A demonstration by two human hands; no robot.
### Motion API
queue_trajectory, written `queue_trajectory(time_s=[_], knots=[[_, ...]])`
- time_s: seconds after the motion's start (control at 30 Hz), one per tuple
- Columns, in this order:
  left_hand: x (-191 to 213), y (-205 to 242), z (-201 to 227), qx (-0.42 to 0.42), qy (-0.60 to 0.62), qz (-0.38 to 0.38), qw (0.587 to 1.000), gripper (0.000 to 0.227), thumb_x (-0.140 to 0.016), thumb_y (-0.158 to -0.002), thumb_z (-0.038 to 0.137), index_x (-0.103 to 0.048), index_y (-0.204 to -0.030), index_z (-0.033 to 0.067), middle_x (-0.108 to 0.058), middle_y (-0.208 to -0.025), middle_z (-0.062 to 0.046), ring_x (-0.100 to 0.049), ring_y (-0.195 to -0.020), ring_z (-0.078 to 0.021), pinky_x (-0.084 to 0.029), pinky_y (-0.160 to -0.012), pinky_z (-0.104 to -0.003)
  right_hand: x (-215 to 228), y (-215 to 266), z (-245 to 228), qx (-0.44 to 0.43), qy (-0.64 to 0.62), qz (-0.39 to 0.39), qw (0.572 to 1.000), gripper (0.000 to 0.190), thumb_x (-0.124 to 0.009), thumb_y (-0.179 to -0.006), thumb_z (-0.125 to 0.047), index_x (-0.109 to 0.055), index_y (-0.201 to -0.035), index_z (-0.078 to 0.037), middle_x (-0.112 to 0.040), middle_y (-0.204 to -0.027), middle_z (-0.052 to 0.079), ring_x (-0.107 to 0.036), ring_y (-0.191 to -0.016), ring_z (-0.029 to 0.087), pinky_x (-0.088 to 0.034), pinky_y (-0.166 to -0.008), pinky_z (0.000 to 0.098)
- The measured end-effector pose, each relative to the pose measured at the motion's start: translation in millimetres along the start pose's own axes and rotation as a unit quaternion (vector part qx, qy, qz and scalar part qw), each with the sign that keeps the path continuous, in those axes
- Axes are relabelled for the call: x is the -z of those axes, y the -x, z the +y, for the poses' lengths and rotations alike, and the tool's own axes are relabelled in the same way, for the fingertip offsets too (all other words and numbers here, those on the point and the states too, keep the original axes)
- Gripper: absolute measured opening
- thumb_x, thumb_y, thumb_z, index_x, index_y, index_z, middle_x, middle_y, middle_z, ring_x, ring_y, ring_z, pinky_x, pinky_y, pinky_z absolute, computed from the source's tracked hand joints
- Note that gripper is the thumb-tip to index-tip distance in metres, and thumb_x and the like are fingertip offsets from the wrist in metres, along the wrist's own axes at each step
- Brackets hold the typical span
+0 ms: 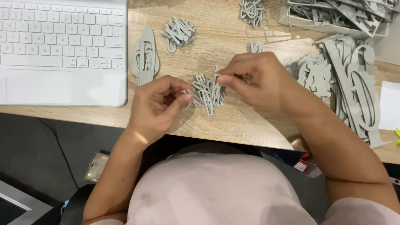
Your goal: Sorting and organizing small grey foam cutouts of letters and shapes on a wooden desk.
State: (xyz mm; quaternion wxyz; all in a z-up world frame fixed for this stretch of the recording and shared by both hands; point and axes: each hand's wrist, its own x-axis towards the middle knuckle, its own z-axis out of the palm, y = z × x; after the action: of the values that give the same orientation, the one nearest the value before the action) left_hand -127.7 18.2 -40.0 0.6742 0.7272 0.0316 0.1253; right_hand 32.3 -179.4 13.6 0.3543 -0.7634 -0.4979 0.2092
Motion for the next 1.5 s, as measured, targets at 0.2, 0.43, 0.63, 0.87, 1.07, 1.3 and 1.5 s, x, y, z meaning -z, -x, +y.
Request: queue_trajectory(time_s=[0.2, 0.43, 0.63, 0.87, 1.07, 1.3, 1.5], knots=[[6.8, -2.2, 8.1, -0.018, -0.172, 0.01, 0.985, 0.019, -0.071, -0.098, 0.009, -0.07, -0.117, 0.0025, -0.064, -0.079, -0.004, -0.053, -0.058, -0.0095, -0.047, -0.052, -0.021, -3.0, 0.5, 13.7, -0.085, -0.061, 0.013, 0.994, 0.014, -0.073, -0.098, -0.019, -0.082, -0.099, -0.009, -0.072, -0.091, 0.008, -0.064, -0.072, 0.013, -0.052, -0.057, 0.0252], [7.7, -2.5, -3.0, -0.104, -0.273, 0.005, 0.956, 0.012, -0.067, -0.099, 0.002, -0.071, -0.111, -0.0008, -0.069, -0.088, -0.01, -0.06, -0.068, -0.0176, -0.049, -0.059, -0.03, 22.7, 8.7, 8.7, -0.137, -0.152, -0.027, 0.979, 0.013, -0.075, -0.094, -0.012, -0.08, -0.1, -0.002, -0.076, -0.081, 0.007, -0.064, -0.069, 0.01, -0.053, -0.063, 0.0214], [6.6, -1.0, -4.1, -0.129, -0.283, 0.02, 0.95, 0.01, -0.068, -0.1, 0.002, -0.071, -0.11, -0.0008, -0.069, -0.087, -0.01, -0.061, -0.07, -0.0187, -0.048, -0.059, -0.03, 31.7, 6.2, -4.9, -0.2, -0.066, -0.16, 0.964, 0.012, -0.076, -0.088, -0.007, -0.084, -0.096, -0.009, -0.082, -0.076, 0.004, -0.075, -0.069, 0.01, -0.061, -0.066, 0.0233], [-2.4, 2.6, 3.5, -0.17, -0.298, 0.048, 0.938, 0.011, -0.064, -0.098, -0.007, -0.067, -0.109, -0.0054, -0.054, -0.099, -0.016, -0.055, -0.079, -0.025, -0.048, -0.065, -0.034, 13.2, 10.8, 2.5, -0.105, 0.139, -0.099, 0.98, 0.029, -0.081, -0.087, -0.035, -0.078, -0.106, -0.015, -0.074, -0.082, 0.001, -0.066, -0.064, 0.016, -0.052, -0.061, 0.033], [-10.9, 5.7, -0.8, -0.178, -0.336, 0.022, 0.925, 0.015, -0.07, -0.1, 0.004, -0.067, -0.111, -0.0058, -0.053, -0.098, -0.017, -0.055, -0.09, -0.0326, -0.048, -0.076, -0.042, -4.7, 6.4, 11.4, -0.068, 0.131, -0.072, 0.986, 0.053, -0.085, -0.084, -0.035, -0.069, -0.131, -0.017, -0.064, -0.103, 0.004, -0.064, -0.071, 0.019, -0.051, -0.073, 0.0373], [-13.5, -4.3, 1.3, -0.199, -0.34, 0.003, 0.919, 0.014, -0.064, -0.101, -0.002, -0.066, -0.114, -0.008, -0.055, -0.101, -0.019, -0.054, -0.094, -0.0353, -0.048, -0.082, -0.044, 15.8, 3.3, -7.8, -0.183, -0.024, -0.044, 0.982, 0.012, -0.078, -0.091, -0.019, -0.08, -0.095, -0.008, -0.081, -0.089, 0.007, -0.078, -0.078, 0.014, -0.068, -0.073, 0.0237], [-31.5, -20.0, 11.5, -0.09, -0.481, -0.059, 0.87, 0.056, -0.064, -0.099, 0.053, -0.065, -0.13, 0.0064, -0.059, -0.11, -0.011, -0.052, -0.103, -0.0273, -0.046, -0.091, -0.044, 48.5, 9.3, -20.0, -0.224, -0.041, -0.097, 0.969, 0.008, -0.086, -0.081, -0.009, -0.081, -0.087, -0.006, -0.083, -0.079, 0.005, -0.076, -0.072, 0.01, -0.062, -0.07, 0.0225]])
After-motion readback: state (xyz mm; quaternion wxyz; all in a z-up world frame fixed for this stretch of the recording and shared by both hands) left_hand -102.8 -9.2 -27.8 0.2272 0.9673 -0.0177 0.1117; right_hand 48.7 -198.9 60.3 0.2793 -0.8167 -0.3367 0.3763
